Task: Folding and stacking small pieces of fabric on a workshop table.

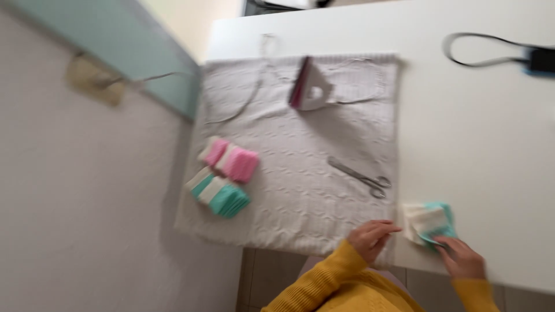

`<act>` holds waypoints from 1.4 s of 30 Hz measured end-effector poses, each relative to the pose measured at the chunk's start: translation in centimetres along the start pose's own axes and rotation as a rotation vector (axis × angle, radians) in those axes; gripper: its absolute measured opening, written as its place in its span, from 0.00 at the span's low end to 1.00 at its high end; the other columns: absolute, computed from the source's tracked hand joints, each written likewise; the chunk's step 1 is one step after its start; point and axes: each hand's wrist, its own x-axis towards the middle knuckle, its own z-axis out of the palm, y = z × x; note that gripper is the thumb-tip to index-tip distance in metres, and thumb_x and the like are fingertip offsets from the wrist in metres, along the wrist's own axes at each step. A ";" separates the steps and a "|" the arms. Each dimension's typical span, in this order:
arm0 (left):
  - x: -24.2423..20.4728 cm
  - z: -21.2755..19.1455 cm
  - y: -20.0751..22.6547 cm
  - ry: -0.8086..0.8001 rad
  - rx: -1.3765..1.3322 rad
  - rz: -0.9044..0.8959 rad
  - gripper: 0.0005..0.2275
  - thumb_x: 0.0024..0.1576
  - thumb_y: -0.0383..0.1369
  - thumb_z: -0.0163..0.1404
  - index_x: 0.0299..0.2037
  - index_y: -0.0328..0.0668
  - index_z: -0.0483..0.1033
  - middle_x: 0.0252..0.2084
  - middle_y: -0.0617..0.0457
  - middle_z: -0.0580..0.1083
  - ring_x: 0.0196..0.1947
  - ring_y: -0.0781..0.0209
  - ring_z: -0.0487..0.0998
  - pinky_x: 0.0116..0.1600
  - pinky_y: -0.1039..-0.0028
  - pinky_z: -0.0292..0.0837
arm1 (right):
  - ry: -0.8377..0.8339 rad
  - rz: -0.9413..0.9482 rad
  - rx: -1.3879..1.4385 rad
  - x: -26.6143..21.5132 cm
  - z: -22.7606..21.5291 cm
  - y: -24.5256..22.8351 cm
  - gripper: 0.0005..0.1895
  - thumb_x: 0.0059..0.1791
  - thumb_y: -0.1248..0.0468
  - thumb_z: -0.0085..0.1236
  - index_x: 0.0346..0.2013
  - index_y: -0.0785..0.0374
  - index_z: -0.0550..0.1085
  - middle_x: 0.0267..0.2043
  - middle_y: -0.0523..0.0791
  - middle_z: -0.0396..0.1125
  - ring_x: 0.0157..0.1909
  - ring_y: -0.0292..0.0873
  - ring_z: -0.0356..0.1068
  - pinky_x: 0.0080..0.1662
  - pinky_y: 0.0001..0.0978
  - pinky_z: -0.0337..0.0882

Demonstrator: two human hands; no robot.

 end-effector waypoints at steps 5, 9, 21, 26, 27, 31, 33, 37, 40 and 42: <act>2.9 -3.6 2.8 -0.004 0.025 -0.055 0.17 0.64 0.29 0.51 0.63 0.41 0.72 0.61 0.44 0.74 0.64 0.46 0.74 0.67 0.62 0.73 | 0.169 -0.100 0.081 1.1 -3.1 -4.5 0.07 0.56 0.61 0.60 0.47 0.58 0.75 0.48 0.45 0.76 0.48 0.41 0.77 0.50 0.30 0.76; 4.1 -5.1 2.7 -0.030 -0.193 -0.170 0.27 0.61 0.36 0.55 0.70 0.38 0.64 0.65 0.41 0.69 0.65 0.47 0.70 0.66 0.61 0.68 | 0.196 0.003 0.259 3.0 -2.8 -10.6 0.13 0.58 0.61 0.61 0.52 0.67 0.75 0.34 0.47 0.74 0.38 0.34 0.74 0.42 0.26 0.72; -2.7 -7.7 -6.1 0.028 -1.337 -0.619 0.09 0.67 0.26 0.54 0.55 0.31 0.77 0.51 0.44 0.77 0.51 0.54 0.80 0.62 0.61 0.77 | 0.125 -0.095 0.545 7.5 -1.6 -23.5 0.13 0.57 0.60 0.58 0.52 0.65 0.76 0.38 0.43 0.74 0.38 0.28 0.70 0.42 0.21 0.71; -3.2 -8.0 -5.4 0.075 -1.462 -0.669 0.09 0.67 0.26 0.52 0.54 0.30 0.77 0.50 0.44 0.78 0.50 0.55 0.82 0.61 0.61 0.78 | 0.029 -0.005 0.570 8.1 0.4 -22.8 0.14 0.54 0.61 0.58 0.51 0.66 0.76 0.33 0.44 0.74 0.33 0.30 0.69 0.37 0.23 0.70; -3.0 -8.5 -4.7 0.094 -1.489 -0.694 0.09 0.67 0.26 0.51 0.54 0.30 0.77 0.50 0.43 0.79 0.50 0.54 0.82 0.61 0.62 0.79 | -0.042 0.016 0.667 8.3 0.7 -22.9 0.15 0.54 0.61 0.57 0.52 0.66 0.76 0.33 0.43 0.74 0.32 0.30 0.70 0.35 0.22 0.70; -2.2 -8.8 -3.0 0.079 -1.475 -0.636 0.09 0.69 0.26 0.51 0.56 0.29 0.77 0.50 0.43 0.79 0.50 0.54 0.82 0.59 0.63 0.79 | -0.089 0.060 0.868 8.5 1.6 -22.0 0.15 0.55 0.61 0.57 0.52 0.67 0.75 0.34 0.41 0.73 0.33 0.29 0.68 0.35 0.21 0.69; -1.8 -8.8 -2.2 0.128 -1.438 -0.641 0.10 0.68 0.26 0.50 0.56 0.30 0.76 0.50 0.43 0.79 0.50 0.55 0.82 0.59 0.65 0.79 | -0.095 0.065 0.840 8.4 1.8 -21.8 0.14 0.55 0.61 0.56 0.51 0.67 0.74 0.33 0.42 0.74 0.33 0.29 0.69 0.35 0.21 0.70; -1.8 -8.9 -2.4 0.153 -1.415 -0.657 0.10 0.68 0.26 0.50 0.57 0.30 0.76 0.51 0.43 0.79 0.50 0.55 0.82 0.59 0.64 0.79 | -0.083 0.073 0.849 8.5 2.2 -21.5 0.14 0.55 0.61 0.57 0.51 0.67 0.75 0.34 0.42 0.73 0.33 0.29 0.68 0.35 0.21 0.69; -2.0 -8.8 -2.4 0.214 -1.446 -0.618 0.11 0.67 0.26 0.50 0.57 0.30 0.76 0.51 0.43 0.78 0.50 0.55 0.81 0.58 0.64 0.79 | -0.059 0.084 0.905 8.2 1.2 -21.9 0.14 0.55 0.60 0.57 0.51 0.67 0.75 0.35 0.40 0.73 0.34 0.27 0.68 0.37 0.19 0.69; -1.9 -10.0 -2.0 0.226 -1.389 -0.668 0.12 0.66 0.25 0.50 0.58 0.30 0.75 0.53 0.41 0.78 0.52 0.54 0.81 0.59 0.64 0.79 | -0.044 0.120 0.768 8.1 1.0 -22.9 0.14 0.54 0.61 0.58 0.51 0.67 0.77 0.30 0.43 0.73 0.29 0.30 0.67 0.32 0.23 0.68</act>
